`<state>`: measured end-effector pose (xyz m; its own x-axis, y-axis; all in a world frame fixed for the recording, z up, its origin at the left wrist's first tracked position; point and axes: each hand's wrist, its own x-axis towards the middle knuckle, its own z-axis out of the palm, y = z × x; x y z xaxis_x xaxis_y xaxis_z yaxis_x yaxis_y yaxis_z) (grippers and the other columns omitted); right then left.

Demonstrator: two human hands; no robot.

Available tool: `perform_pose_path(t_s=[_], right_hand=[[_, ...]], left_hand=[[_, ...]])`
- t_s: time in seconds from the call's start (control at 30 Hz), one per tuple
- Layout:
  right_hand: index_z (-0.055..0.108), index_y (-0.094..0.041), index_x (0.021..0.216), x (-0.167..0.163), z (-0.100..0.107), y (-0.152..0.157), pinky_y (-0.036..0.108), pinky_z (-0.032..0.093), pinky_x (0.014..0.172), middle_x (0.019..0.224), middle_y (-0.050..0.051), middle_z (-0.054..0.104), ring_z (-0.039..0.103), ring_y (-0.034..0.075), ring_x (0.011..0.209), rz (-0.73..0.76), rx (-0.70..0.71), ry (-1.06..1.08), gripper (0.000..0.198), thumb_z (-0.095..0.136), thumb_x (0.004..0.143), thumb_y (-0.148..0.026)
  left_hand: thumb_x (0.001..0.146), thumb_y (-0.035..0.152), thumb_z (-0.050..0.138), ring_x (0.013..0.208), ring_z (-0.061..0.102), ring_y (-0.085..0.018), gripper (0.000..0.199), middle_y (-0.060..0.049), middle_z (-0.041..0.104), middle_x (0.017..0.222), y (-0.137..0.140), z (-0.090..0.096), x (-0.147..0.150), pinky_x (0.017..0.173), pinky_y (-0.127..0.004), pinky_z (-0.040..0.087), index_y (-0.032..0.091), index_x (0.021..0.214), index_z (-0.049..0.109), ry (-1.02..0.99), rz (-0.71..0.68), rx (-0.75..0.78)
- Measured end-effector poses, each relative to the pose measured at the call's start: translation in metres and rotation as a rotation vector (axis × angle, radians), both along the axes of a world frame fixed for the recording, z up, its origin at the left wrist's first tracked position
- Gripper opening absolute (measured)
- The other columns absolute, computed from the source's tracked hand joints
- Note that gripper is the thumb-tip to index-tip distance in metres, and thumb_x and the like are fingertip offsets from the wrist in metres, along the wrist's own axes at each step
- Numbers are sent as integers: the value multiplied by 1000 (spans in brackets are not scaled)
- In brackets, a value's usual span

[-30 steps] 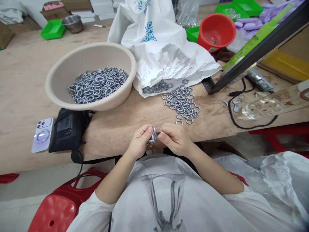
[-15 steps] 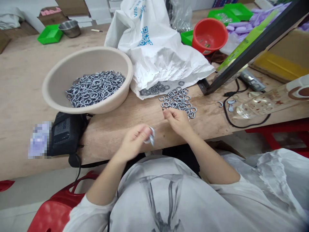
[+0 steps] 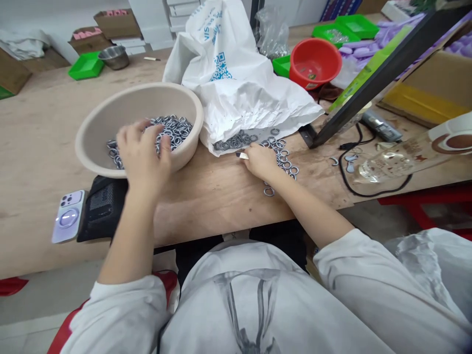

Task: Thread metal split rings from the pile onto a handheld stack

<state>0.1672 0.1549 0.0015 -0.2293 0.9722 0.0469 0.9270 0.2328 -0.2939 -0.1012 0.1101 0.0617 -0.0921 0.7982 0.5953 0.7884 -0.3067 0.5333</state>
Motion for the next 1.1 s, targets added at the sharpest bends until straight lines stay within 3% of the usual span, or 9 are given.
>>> perform_pose_path(t_s=[0.1, 0.2, 0.27, 0.33, 0.47, 0.63, 0.7, 0.83, 1.1], right_hand=[[71, -15, 84, -3, 4, -28, 28, 40, 61, 74, 6, 65, 58, 18, 67, 155, -226, 567, 34, 57, 92, -45], [66, -17, 86, -10, 3, -61, 24, 32, 48, 59, -3, 51, 39, 9, 47, 284, -526, 1072, 45, 58, 87, -61], [61, -19, 81, -15, 1, -80, 24, 31, 45, 57, -5, 48, 35, 8, 45, 254, -566, 1223, 48, 59, 85, -66], [59, -20, 84, -18, -1, -92, 24, 40, 51, 63, -4, 54, 47, 10, 52, 206, -483, 1284, 47, 63, 82, -67], [59, -22, 102, -20, 1, -101, 29, 51, 65, 79, 0, 65, 63, 15, 69, 213, -370, 1254, 49, 68, 79, -64], [61, -20, 85, -14, 4, -103, 29, 44, 65, 73, 2, 62, 58, 15, 70, 191, -70, 1007, 42, 51, 93, -60], [60, -19, 78, -12, 5, -107, 29, 40, 64, 70, 2, 59, 54, 15, 67, 272, 39, 837, 45, 43, 98, -55], [59, -19, 72, -11, 6, -117, 28, 34, 59, 68, 2, 56, 51, 13, 63, 364, 106, 612, 48, 38, 101, -51], [50, -20, 67, -10, 4, -115, 29, 28, 56, 64, 0, 49, 43, 12, 58, 399, 173, 583, 48, 38, 101, -52]], left_hand=[[95, 36, 54, 107, 54, -26, 24, -10, 68, 106, -38, -23, 43, 102, -43, 32, 20, 101, 70, -16, -252, -159], [93, 43, 56, 87, 56, -21, 27, -7, 66, 88, -62, -50, 76, 84, -33, 39, 20, 87, 68, -287, -398, -420], [93, 50, 52, 73, 53, -17, 39, -4, 60, 74, -71, -61, 90, 73, -29, 39, 19, 74, 62, -564, -450, -557], [91, 56, 54, 65, 48, -15, 45, -1, 54, 66, -78, -65, 98, 66, -27, 38, 18, 67, 57, -831, -472, -640], [81, 59, 66, 56, 40, -11, 48, 2, 44, 58, -88, -58, 108, 57, -25, 35, 18, 60, 50, -1198, -513, -757], [86, 53, 63, 48, 30, -9, 47, 6, 32, 50, -94, -51, 114, 54, -24, 35, 19, 59, 42, -1421, -507, -837], [86, 54, 62, 47, 29, -8, 49, 6, 30, 49, -95, -51, 114, 53, -23, 37, 20, 59, 40, -1466, -483, -848], [80, 57, 69, 46, 30, -7, 53, 7, 29, 48, -96, -54, 114, 51, -21, 37, 19, 57, 39, -1511, -391, -842], [82, 58, 65, 46, 26, -7, 55, 7, 27, 47, -101, -51, 117, 51, -22, 34, 19, 55, 36, -1473, -448, -864]])
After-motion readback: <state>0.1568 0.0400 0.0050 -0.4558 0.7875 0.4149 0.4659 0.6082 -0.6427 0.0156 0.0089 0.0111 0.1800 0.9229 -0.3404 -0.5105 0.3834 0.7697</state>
